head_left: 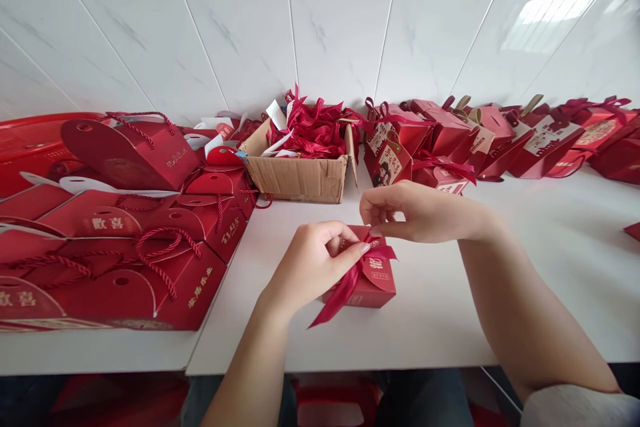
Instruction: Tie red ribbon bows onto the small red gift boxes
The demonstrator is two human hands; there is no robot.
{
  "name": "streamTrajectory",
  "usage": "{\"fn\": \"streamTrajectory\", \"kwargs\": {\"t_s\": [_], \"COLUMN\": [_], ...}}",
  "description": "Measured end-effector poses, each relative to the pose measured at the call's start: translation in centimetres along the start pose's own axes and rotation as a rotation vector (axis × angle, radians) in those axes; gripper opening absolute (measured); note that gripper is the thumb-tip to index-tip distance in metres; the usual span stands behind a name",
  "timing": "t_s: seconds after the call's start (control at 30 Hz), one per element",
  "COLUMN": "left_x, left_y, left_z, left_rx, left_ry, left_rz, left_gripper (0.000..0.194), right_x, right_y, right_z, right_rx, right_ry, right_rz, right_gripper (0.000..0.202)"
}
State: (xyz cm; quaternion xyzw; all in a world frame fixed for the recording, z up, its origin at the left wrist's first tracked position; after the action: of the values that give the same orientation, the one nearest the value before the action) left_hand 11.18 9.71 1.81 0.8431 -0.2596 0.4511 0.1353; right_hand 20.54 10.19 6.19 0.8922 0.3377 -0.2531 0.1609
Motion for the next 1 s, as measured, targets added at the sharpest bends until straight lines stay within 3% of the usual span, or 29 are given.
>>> {"fn": "streamTrajectory", "kwargs": {"t_s": [0.2,0.37,0.5,0.83,0.9,1.0], "left_x": [-0.2,-0.2,-0.6,-1.1,-1.3,-1.8], "left_y": [0.2,-0.1,0.0,0.1,0.1,0.1], "left_z": [0.0,-0.3,-0.5,-0.9,-0.8,-1.0], "left_rx": [0.001,0.012,-0.01,-0.052,-0.067,-0.043], "left_ry": [-0.003,0.13,0.269,0.69,0.741,0.766], "left_rz": [-0.011,0.024,0.003,0.024,0.023,-0.007], "left_gripper": [0.029,0.022,0.021,0.026,0.026,0.025], "right_x": [1.3,1.7,0.2,-3.4,-4.2,-5.0], "right_y": [0.1,0.0,0.0,0.0,0.0,-0.4], "right_z": [-0.7,-0.7,-0.9,1.1,2.1,3.0], "right_rx": [0.03,0.038,0.088,-0.032,-0.057,0.018], "right_ry": [-0.007,0.006,-0.014,-0.013,0.071,0.301], "right_rz": [0.038,0.064,-0.064,-0.189,-0.166,-0.057], "right_gripper": [0.004,0.016,0.016,0.011,0.008,0.007]}}
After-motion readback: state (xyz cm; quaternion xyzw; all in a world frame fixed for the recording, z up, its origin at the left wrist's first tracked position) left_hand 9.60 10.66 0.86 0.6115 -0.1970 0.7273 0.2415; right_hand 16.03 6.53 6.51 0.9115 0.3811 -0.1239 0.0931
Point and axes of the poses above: each hand's wrist, its own y-axis away from the middle knuckle, its own z-axis out of the palm, x = y × z, the point moved 10 cm from there along -y, towards the middle knuckle, and after that the axes turned 8 degrees about -x, right-handed, at the moved point
